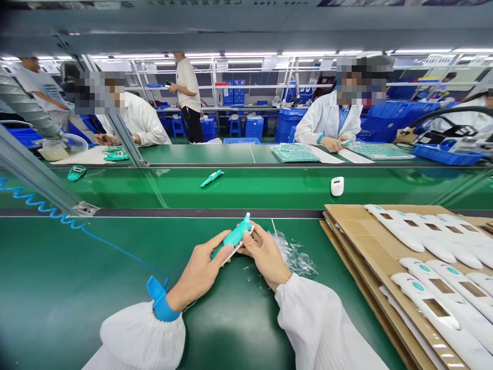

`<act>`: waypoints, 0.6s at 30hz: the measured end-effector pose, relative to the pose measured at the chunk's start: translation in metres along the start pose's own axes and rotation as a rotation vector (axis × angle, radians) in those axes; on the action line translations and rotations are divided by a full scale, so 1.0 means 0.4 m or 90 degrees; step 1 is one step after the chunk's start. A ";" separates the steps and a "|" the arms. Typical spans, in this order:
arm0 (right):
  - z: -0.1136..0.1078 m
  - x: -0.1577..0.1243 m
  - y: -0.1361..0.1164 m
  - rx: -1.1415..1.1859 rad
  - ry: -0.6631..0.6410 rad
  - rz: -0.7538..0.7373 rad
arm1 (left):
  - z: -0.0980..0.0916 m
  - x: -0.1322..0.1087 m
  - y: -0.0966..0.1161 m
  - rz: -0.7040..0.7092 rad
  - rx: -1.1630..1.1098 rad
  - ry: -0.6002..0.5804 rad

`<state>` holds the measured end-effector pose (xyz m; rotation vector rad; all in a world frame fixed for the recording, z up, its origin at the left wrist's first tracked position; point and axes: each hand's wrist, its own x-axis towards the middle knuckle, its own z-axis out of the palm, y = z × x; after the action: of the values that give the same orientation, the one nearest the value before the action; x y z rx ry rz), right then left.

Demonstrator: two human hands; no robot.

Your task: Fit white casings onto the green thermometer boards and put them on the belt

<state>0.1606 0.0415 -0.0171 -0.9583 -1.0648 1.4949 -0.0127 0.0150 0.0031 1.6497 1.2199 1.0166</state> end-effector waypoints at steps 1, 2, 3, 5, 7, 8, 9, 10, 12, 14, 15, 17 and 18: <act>-0.003 0.001 -0.002 0.000 0.006 0.001 | 0.000 -0.001 0.000 0.001 -0.003 0.000; -0.006 0.004 -0.001 -0.005 0.015 -0.001 | 0.001 -0.002 -0.001 0.006 -0.002 0.007; -0.009 0.007 0.002 -0.012 0.027 -0.009 | 0.002 -0.003 -0.002 0.012 0.003 0.017; -0.015 0.016 0.013 -0.033 0.046 -0.037 | 0.003 -0.004 -0.002 0.026 0.012 0.020; -0.020 0.024 0.025 -0.057 0.051 -0.063 | 0.004 -0.004 0.001 0.049 0.012 -0.011; -0.021 0.026 0.028 -0.067 0.052 -0.071 | 0.005 -0.004 0.003 0.064 0.010 -0.027; -0.020 0.026 0.029 -0.072 0.051 -0.073 | 0.005 -0.004 0.006 0.078 0.011 -0.038; -0.019 0.025 0.027 -0.069 0.050 -0.071 | 0.006 -0.004 0.008 0.086 0.020 -0.043; -0.012 0.019 0.015 -0.041 0.049 -0.054 | 0.008 -0.005 0.010 0.073 0.059 -0.038; -0.005 0.011 -0.002 0.002 0.046 -0.033 | 0.008 -0.007 0.011 0.039 0.106 -0.019; -0.001 0.008 -0.010 0.021 0.045 -0.025 | 0.008 -0.007 0.011 0.025 0.125 -0.011; 0.005 0.002 -0.023 0.045 0.043 -0.013 | 0.006 -0.009 0.012 0.014 0.147 -0.005; 0.006 0.001 -0.027 0.053 0.041 -0.010 | 0.005 -0.009 0.014 0.016 0.154 -0.011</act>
<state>0.1611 0.0424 -0.0061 -0.9319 -0.9541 1.4747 -0.0100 0.0102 0.0071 1.8589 1.3563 0.8959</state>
